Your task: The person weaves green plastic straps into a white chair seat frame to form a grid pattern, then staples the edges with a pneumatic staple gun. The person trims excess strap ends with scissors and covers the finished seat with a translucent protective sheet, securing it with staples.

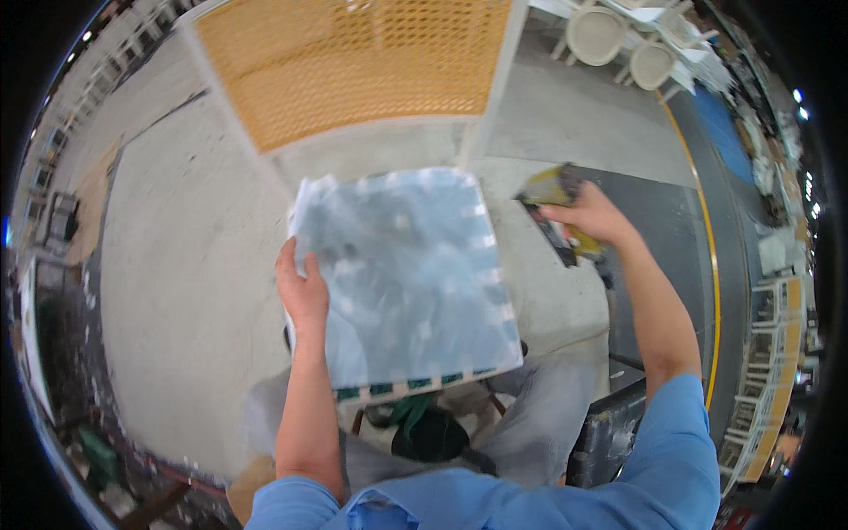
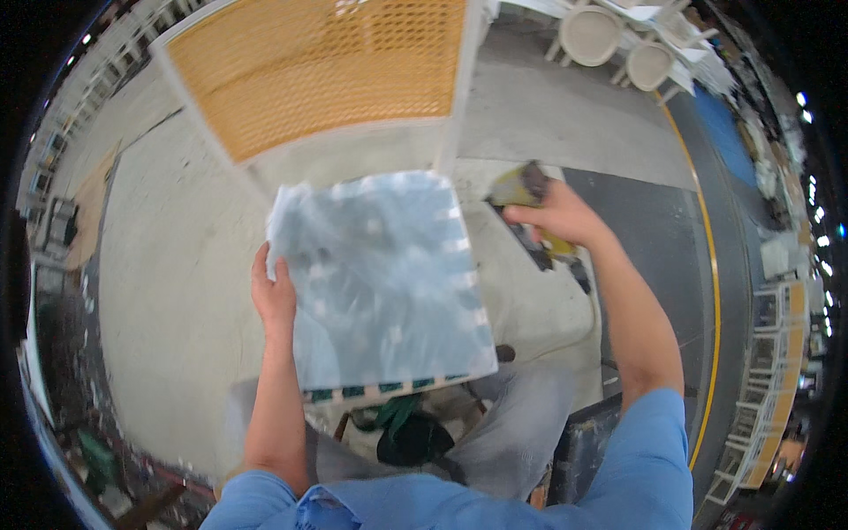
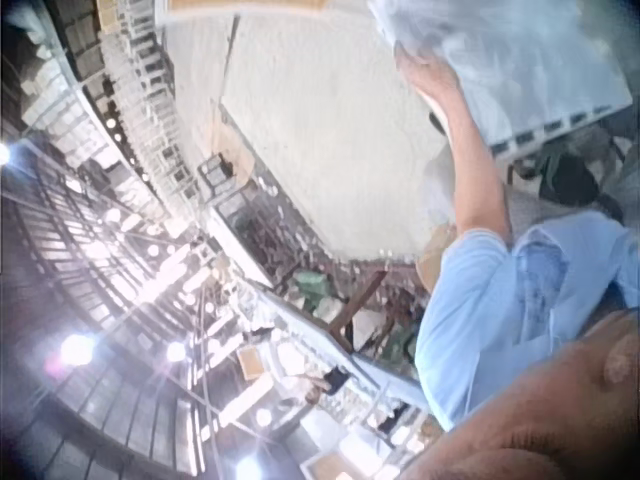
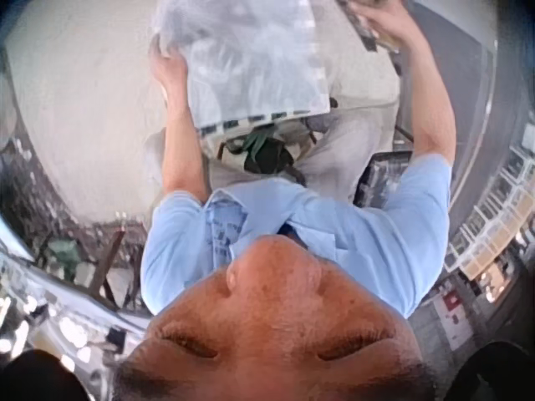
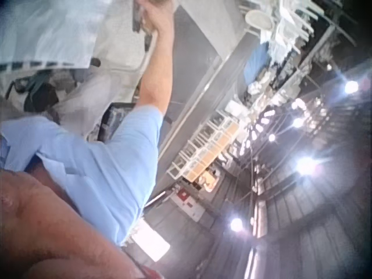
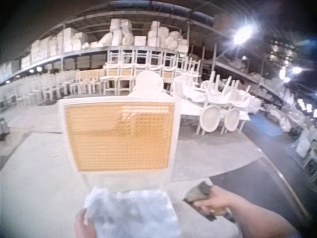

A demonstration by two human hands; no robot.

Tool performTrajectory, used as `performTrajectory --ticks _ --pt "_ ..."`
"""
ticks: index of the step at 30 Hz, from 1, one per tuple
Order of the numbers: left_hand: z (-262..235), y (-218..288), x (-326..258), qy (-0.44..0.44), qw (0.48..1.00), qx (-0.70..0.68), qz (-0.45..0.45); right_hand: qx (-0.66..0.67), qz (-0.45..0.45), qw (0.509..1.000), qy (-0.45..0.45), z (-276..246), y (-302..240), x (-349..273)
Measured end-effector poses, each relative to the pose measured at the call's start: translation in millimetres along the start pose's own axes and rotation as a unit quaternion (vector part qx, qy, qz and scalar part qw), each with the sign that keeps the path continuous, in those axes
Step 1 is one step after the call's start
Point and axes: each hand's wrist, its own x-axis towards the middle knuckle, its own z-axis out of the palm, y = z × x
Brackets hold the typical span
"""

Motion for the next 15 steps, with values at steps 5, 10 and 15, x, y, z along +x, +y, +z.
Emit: performTrajectory --ticks 5,10,15 --pt "-101.2 -61.7 -95.6 0.047 0.936 -0.042 -0.347 0.136 -0.034 0.989 0.055 20.7 4.1 -143.8" --pt "-115.0 -90.0 -112.6 -0.113 0.817 -0.263 -0.5 0.207 -0.032 0.973 0.092 55.6 12.8 -262.2" --pt "-101.9 -98.8 -111.0 -0.126 0.859 -0.224 -0.442 0.222 -0.07 0.963 0.136 75.2 24.9 -355.9"
